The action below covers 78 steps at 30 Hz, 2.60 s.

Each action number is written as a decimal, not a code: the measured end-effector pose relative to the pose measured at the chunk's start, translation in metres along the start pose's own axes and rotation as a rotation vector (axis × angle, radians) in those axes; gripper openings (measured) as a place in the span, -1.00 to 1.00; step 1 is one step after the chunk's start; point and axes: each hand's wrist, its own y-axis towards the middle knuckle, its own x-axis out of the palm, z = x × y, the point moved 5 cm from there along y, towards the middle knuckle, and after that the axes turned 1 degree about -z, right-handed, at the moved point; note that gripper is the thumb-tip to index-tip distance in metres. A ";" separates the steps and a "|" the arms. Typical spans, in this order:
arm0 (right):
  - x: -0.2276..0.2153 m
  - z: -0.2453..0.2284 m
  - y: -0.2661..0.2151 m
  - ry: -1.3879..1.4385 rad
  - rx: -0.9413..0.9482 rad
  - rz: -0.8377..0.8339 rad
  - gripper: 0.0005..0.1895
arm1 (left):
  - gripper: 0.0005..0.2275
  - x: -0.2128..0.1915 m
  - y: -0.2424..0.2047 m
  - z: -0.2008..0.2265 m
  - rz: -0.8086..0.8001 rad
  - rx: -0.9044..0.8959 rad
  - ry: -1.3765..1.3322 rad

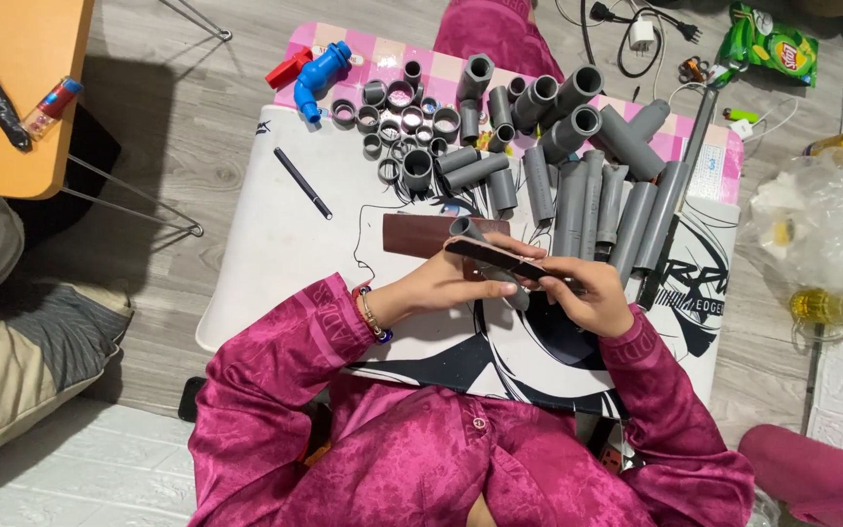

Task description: A person uses a small hand tool to refine and deburr the edges of various PVC pipe segments and connectors on a table.

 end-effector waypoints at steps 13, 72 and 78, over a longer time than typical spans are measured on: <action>-0.021 0.014 -0.007 -0.182 -0.062 0.188 -0.88 | -0.69 -0.017 -0.006 -0.037 0.334 -0.212 -0.159; -0.136 0.285 -0.616 -0.369 1.653 0.359 -0.34 | -0.80 -0.019 -0.003 -0.033 0.368 -0.201 -0.014; -0.242 0.241 -0.472 -0.489 1.155 0.817 -0.54 | -0.81 -0.023 -0.003 -0.029 0.352 -0.213 -0.040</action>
